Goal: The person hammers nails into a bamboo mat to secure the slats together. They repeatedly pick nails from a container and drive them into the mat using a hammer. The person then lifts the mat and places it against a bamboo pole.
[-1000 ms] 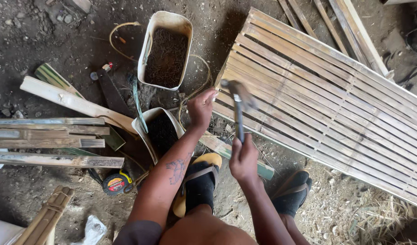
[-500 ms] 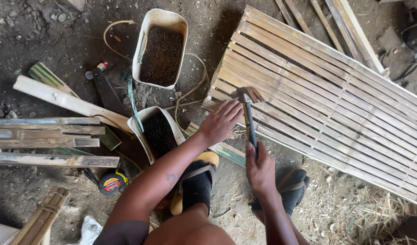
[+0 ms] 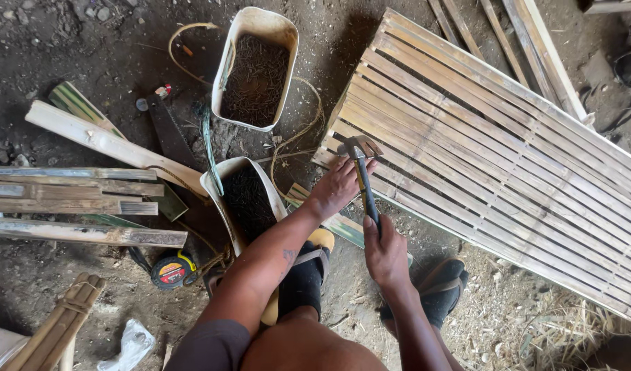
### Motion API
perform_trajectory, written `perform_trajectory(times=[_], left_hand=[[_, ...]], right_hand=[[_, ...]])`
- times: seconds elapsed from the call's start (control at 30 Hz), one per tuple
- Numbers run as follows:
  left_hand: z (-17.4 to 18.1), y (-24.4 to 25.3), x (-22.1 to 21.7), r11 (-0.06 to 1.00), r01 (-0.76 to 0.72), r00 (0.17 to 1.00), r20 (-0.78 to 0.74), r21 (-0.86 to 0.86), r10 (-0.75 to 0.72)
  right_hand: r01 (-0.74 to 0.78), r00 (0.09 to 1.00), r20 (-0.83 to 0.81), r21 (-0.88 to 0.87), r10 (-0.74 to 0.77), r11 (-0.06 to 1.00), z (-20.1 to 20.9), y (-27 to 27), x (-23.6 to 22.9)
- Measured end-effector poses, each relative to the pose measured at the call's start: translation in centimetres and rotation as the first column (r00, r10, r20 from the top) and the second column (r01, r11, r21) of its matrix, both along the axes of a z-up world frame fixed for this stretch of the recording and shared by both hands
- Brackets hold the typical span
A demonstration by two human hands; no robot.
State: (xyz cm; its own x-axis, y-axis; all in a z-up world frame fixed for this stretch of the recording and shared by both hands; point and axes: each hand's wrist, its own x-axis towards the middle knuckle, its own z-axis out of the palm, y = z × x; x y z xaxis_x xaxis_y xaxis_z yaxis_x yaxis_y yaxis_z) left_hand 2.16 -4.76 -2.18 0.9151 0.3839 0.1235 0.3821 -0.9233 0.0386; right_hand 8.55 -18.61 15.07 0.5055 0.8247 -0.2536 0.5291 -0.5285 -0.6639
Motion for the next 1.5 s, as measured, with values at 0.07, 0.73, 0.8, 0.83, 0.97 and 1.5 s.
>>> perform_trajectory(times=[0.07, 0.73, 0.8, 0.83, 0.97, 1.5], left_hand=[[-0.2, 0.1, 0.1, 0.998, 0.008, 1.000, -0.022, 0.061, -0.007], [-0.1, 0.1, -0.2, 0.997, 0.042, 0.999, -0.028, -0.059, -0.043], [0.4, 0.1, -0.2, 1.000, 0.030, 0.996, -0.086, 0.002, -0.029], [0.7, 0.2, -0.4, 0.999, 0.020, 0.998, -0.064, 0.034, -0.018], [1.5, 0.7, -0.4, 0.996, 0.084, 0.945, -0.315, -0.014, -0.084], [2.4, 0.9, -0.4, 0.999, 0.029, 0.997, 0.071, -0.013, -0.028]], right_hand=[[0.005, 1.000, 0.002, -0.042, -0.005, 0.999, 0.7, 0.2, 0.2], [-0.049, 0.995, -0.076, 0.175, 0.063, 0.983, -0.6, 0.3, 0.0], [-0.006, 0.983, -0.165, 0.404, 0.079, 0.915, 0.0, -1.7, -0.5], [0.004, 0.973, -0.194, 0.549, 0.123, 0.836, -0.1, -1.6, -0.7], [-0.183, 0.978, -0.002, 0.469, 0.208, 0.864, -2.8, 1.9, 0.0], [-0.027, 0.995, -0.099, -0.075, 0.019, 0.997, -7.5, 1.4, 2.5]])
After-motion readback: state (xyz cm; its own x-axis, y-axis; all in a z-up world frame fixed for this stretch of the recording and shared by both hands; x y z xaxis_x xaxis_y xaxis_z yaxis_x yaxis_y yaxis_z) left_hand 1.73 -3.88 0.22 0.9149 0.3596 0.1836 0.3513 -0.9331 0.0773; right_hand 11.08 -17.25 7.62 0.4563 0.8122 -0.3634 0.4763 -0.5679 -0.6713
